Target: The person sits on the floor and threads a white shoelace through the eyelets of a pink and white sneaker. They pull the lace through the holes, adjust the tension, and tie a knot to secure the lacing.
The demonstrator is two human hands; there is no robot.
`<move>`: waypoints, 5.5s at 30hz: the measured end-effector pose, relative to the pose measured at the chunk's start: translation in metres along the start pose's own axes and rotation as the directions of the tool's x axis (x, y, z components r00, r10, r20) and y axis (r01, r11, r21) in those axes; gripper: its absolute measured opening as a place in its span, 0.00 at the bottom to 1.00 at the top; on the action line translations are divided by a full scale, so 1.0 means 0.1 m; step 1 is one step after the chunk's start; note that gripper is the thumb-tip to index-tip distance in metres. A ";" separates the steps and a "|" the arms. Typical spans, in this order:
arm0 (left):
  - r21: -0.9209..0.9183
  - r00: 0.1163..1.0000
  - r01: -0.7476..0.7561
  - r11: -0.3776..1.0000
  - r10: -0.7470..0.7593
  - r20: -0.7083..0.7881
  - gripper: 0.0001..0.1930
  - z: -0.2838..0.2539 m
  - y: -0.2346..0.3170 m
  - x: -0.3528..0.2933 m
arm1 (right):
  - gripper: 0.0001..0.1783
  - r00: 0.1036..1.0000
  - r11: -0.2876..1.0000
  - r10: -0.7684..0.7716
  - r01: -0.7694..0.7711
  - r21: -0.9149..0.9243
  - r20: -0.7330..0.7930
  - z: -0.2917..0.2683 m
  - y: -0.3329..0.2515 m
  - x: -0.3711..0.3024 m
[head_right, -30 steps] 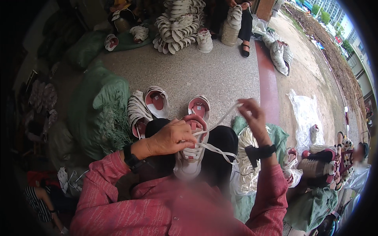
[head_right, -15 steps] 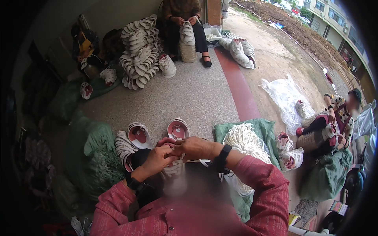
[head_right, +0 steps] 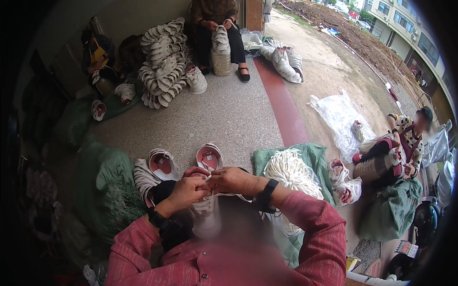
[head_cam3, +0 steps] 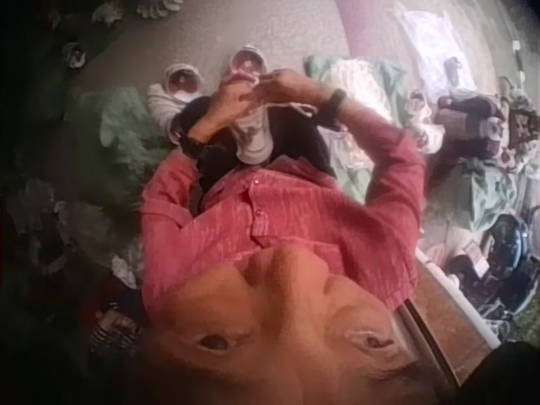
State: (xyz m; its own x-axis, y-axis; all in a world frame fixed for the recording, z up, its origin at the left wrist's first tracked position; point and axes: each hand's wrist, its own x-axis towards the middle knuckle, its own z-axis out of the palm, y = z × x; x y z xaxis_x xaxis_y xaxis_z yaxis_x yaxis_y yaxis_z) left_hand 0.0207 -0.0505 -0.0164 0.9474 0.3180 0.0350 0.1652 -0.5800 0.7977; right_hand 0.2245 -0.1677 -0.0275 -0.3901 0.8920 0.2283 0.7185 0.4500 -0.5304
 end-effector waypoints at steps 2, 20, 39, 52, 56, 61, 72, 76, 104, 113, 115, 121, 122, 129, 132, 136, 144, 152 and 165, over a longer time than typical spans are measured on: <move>0.189 0.971 -0.191 0.963 0.213 -0.106 0.03 0.06 0.01 -0.03 | 0.12 0.999 0.997 0.012 -0.009 0.080 -0.045 0.01 -0.02 0.00; 0.073 0.636 0.567 0.821 -0.380 -0.672 0.13 -1.47 -0.97 -1.55 | 0.11 0.897 0.827 0.428 -0.340 0.447 -0.110 -0.02 -0.20 -0.02; 0.326 0.984 -0.147 0.934 0.173 -0.052 0.17 -0.53 -0.30 -0.43 | 0.30 0.666 0.668 0.621 -0.173 0.724 -0.413 -0.52 -0.39 0.03; 0.331 0.969 -0.233 0.915 0.248 -0.004 0.16 -0.48 -0.23 -0.19 | 0.26 0.487 0.746 0.666 -0.445 0.495 -0.566 -0.78 -0.39 -0.20; 0.282 0.961 -0.194 0.940 0.241 -0.140 0.17 -0.56 -0.16 -0.27 | 0.19 0.727 0.841 0.541 -0.469 0.270 -0.422 -0.44 -0.44 -0.17; 0.451 0.922 -0.292 0.843 0.374 -0.102 0.14 -0.40 -0.07 -0.58 | 0.10 0.929 0.920 0.361 -0.341 0.193 -0.079 -0.08 -0.65 -0.05; 0.605 0.898 -0.163 0.780 0.371 -0.237 0.12 -0.07 0.00 -0.75 | 0.09 0.982 0.956 0.179 -0.158 0.247 -0.063 0.03 -0.49 0.06; 0.551 0.928 -0.120 0.826 0.290 -0.233 0.13 -0.11 0.01 -0.76 | 0.07 0.973 0.950 0.231 -0.230 0.213 0.019 -0.03 -0.51 0.04; 0.076 0.988 0.033 0.997 -0.021 -0.154 0.14 -0.25 -0.08 -0.72 | 0.10 0.905 0.887 0.422 -0.424 -0.184 -0.052 0.32 -0.92 0.08; -0.381 0.943 0.287 0.879 -0.328 -0.047 0.12 -0.10 0.15 -0.91 | 0.16 0.846 0.845 0.523 -0.531 -0.065 -0.107 0.26 -0.80 0.10; -0.454 0.932 0.314 0.834 -0.363 -0.023 0.12 -0.12 0.15 -0.90 | 0.20 0.814 0.816 0.576 -0.567 0.117 -0.073 0.22 -0.74 0.07; 0.054 0.933 -0.068 0.996 0.082 -0.350 0.11 -0.41 -0.19 -0.50 | 0.24 0.526 0.239 0.827 -0.646 0.725 0.196 -0.08 -0.41 0.07; 0.100 0.951 -0.120 0.988 0.143 -0.275 0.10 -0.45 -0.25 -0.42 | 0.23 0.519 0.095 0.798 -0.611 0.786 0.307 -0.12 -0.33 0.10; -0.151 0.993 -0.050 0.987 0.066 0.101 0.11 -0.51 -0.33 -0.13 | 0.12 0.488 -0.081 0.780 -0.542 0.836 0.392 0.13 0.00 0.39; -0.128 0.989 -0.011 0.992 0.029 0.146 0.09 -0.53 -0.33 -0.12 | 0.07 0.455 -0.049 0.826 -0.530 0.846 0.333 0.21 0.00 0.39; 0.031 0.985 -0.096 0.995 0.091 0.148 0.06 -0.55 -0.29 -0.07 | 0.07 0.409 -0.019 0.872 -0.520 0.854 0.268 0.20 -0.08 0.41; 0.134 0.991 0.119 0.984 -0.127 0.048 0.11 -0.49 -0.02 -0.06 | 0.18 0.418 0.160 0.874 -0.728 0.666 0.247 0.01 -0.09 0.53; 0.148 0.991 0.096 0.984 -0.109 0.081 0.12 -0.42 -0.09 -0.18 | 0.17 0.528 0.229 0.835 -0.590 0.774 0.155 0.12 0.06 0.45; 0.283 0.974 -0.172 0.944 0.205 -0.093 0.09 -0.18 -0.16 -0.38 | 0.15 0.642 0.322 0.744 -0.587 0.743 0.186 0.11 0.26 0.48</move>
State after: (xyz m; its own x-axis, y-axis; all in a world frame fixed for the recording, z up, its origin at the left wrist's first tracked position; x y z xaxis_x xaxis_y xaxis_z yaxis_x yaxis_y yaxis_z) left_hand -0.0234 -0.0398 -0.0195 0.9315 0.2608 0.2536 0.0709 -0.8140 0.5766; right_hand 0.2178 -0.1139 -0.0395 0.1769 0.8995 -0.3994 0.0326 -0.4110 -0.9111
